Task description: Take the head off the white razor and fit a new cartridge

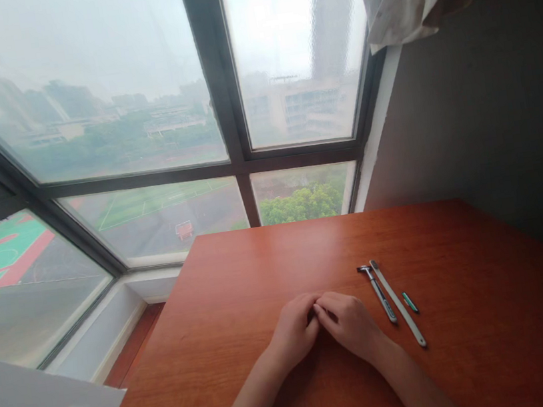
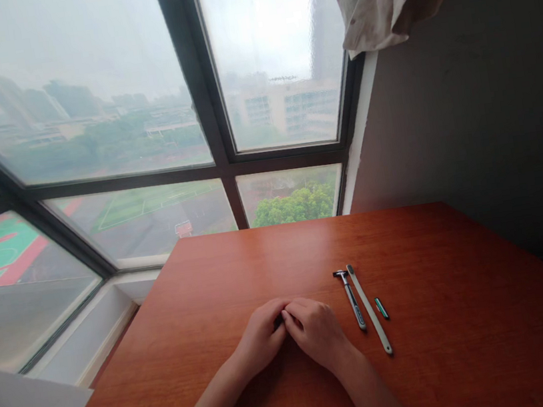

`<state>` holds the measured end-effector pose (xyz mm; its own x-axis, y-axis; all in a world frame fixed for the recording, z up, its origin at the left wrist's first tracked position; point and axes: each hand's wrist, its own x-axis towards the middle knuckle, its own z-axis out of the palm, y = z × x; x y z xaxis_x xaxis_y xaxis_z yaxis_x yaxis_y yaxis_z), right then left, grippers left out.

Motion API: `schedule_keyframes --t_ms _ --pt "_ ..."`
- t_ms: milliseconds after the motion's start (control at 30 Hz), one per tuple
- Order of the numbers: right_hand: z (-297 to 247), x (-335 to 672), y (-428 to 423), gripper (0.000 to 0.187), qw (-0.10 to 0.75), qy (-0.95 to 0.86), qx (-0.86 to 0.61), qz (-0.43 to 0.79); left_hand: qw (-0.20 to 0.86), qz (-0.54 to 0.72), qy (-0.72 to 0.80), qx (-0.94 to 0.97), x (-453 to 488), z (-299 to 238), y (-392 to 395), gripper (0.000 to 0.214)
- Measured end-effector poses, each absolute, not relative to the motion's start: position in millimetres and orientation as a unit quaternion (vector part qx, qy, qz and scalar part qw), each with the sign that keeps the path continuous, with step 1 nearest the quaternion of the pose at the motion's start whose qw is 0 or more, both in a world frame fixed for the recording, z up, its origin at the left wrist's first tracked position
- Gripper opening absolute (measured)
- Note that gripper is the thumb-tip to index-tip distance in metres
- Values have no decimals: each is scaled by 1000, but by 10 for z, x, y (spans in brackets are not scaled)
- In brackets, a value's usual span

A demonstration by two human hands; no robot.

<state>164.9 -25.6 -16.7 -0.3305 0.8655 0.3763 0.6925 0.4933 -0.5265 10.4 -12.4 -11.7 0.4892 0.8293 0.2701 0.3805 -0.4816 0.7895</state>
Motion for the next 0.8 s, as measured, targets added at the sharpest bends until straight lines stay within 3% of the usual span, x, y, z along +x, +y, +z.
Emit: schedule_keyframes --t_ms 800 --pt "-151 1654 -258 26 311 -806 -485 136 341 333 383 792 105 -109 -126 34"
